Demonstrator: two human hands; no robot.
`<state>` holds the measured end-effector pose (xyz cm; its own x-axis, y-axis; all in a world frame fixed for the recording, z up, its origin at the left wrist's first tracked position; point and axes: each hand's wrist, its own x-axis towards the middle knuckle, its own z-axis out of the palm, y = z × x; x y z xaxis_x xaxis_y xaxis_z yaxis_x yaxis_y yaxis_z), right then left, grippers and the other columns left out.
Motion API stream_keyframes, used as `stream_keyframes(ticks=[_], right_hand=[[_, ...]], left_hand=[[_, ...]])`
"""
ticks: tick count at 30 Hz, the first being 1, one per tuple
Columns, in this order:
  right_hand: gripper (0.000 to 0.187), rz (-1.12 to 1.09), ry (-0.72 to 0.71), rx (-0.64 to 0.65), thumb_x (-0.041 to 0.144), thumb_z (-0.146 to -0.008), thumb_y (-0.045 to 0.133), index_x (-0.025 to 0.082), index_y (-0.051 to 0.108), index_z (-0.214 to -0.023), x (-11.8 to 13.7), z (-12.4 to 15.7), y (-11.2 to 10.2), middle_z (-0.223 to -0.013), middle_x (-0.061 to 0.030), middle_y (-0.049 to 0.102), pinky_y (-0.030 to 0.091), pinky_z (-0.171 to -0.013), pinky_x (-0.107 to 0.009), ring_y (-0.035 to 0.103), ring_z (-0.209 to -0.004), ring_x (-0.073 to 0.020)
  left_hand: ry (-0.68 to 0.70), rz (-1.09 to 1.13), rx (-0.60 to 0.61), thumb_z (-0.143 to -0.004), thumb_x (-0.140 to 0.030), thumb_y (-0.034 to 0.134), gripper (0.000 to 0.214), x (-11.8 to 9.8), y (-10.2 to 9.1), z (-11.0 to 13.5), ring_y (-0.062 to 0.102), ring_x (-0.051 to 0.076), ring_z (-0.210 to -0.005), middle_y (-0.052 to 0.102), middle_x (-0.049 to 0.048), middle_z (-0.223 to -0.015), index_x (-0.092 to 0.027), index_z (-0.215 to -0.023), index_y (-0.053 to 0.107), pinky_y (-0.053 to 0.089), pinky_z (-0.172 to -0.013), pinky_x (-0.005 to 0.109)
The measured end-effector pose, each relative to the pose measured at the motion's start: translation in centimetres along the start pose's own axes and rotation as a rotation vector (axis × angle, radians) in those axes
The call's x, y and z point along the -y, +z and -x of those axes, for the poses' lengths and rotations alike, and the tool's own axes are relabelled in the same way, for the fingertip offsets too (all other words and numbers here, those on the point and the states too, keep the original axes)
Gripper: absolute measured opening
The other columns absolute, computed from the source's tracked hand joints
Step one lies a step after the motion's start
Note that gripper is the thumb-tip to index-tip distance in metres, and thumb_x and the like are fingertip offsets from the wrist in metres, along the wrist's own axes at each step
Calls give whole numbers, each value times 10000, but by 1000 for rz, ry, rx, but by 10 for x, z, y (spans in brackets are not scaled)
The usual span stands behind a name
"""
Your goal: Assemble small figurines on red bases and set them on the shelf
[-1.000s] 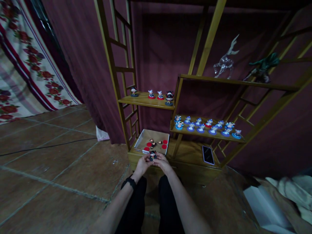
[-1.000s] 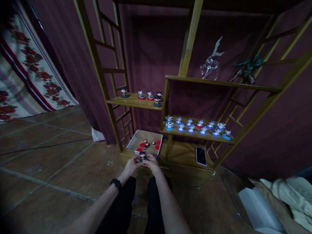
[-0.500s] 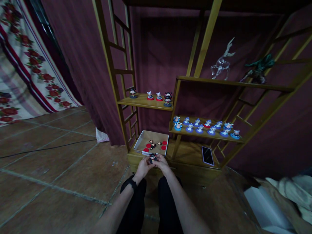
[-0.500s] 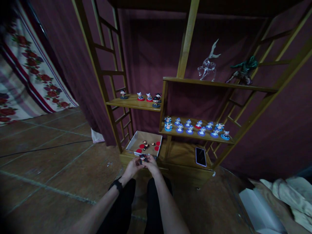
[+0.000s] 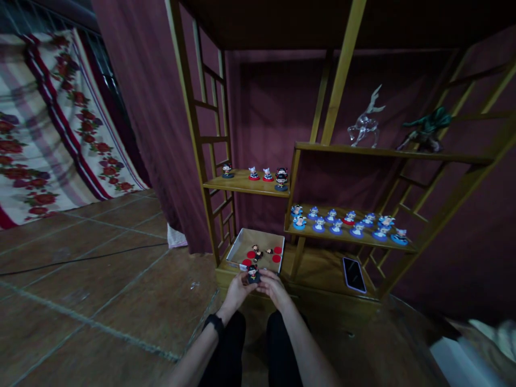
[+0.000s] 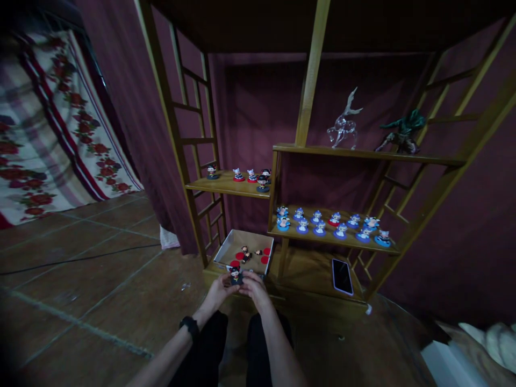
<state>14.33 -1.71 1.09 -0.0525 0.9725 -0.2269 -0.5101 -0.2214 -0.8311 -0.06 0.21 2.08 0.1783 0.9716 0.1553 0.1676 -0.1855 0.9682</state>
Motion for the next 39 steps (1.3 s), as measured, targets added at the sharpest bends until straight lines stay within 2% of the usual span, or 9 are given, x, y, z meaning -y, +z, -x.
stream_keyframes(ticks=[4, 7, 11, 17, 21, 25, 30, 35, 39], right_hand=[[414, 9, 5, -23, 328, -536, 709, 182, 607, -909, 1, -2, -2, -769, -44, 665, 478, -622, -289, 609, -649, -145], [401, 10, -6, -17, 324, -537, 706, 183, 616, -901, 2, -2, -3, -790, -52, 674, 475, -619, -281, 609, -647, -140], [382, -12, 6, -19, 316, -517, 715, 178, 631, -864, 4, 0, -3, -783, -59, 678, 471, -613, -281, 612, -645, -149], [377, -32, -35, 5, 320, -542, 699, 178, 631, -884, 0, 2, -4, -808, -72, 673, 471, -634, -291, 615, -680, -162], [380, -21, -35, -3, 332, -526, 702, 186, 632, -870, 0, 3, -4, -808, -74, 670, 473, -640, -304, 615, -692, -174], [373, -19, -41, 0, 344, -527, 699, 188, 631, -859, 0, 4, -3, -801, -73, 669, 473, -653, -308, 615, -698, -175], [363, -30, -62, 14, 356, -543, 692, 193, 630, -862, 0, 6, -5, -807, -72, 667, 472, -672, -310, 616, -708, -173], [334, -46, -95, 49, 341, -550, 690, 201, 636, -849, 3, 10, -5, -801, -69, 664, 475, -676, -323, 620, -720, -187], [322, -36, -64, 4, 343, -537, 699, 203, 639, -820, 6, 9, -6, -758, -60, 663, 480, -657, -325, 620, -702, -189]], left_hand=[[46, -34, -99, -491, -261, 740, 381, -23, -26, -12, 593, 226, -790, 659, 75, -842, -142, -837, 632, 445, -738, 330], [103, -51, -85, -530, -282, 718, 378, -57, -52, -27, 597, 221, -791, 662, 75, -859, -139, -865, 615, 452, -722, 324], [163, -17, -26, -551, -279, 707, 383, -121, -89, -51, 605, 216, -813, 667, 69, -890, -141, -888, 589, 460, -726, 310], [304, -121, -47, -533, -271, 723, 441, -229, -132, -87, 601, 199, -819, 668, 56, -908, -121, -930, 603, 452, -765, 307], [282, -166, -72, -450, -261, 760, 496, -275, -148, -121, 600, 192, -783, 671, 56, -839, -77, -890, 623, 452, -745, 309], [221, -178, -106, -382, -244, 785, 476, -290, -152, -152, 586, 173, -667, 650, 38, -672, -51, -793, 641, 459, -662, 289], [157, -200, -165, -376, -146, 768, 343, -286, -145, -176, 541, 135, -562, 595, 0, -543, -55, -676, 629, 441, -579, 249], [55, -382, -167, -420, -51, 694, 184, -280, -142, -199, 526, 152, -531, 533, -25, -460, -82, -581, 611, 397, -519, 236], [122, -501, -228, -382, -11, 673, 164, -275, -145, -216, 520, 173, -519, 439, -40, -359, -109, -445, 557, 360, -486, 228]])
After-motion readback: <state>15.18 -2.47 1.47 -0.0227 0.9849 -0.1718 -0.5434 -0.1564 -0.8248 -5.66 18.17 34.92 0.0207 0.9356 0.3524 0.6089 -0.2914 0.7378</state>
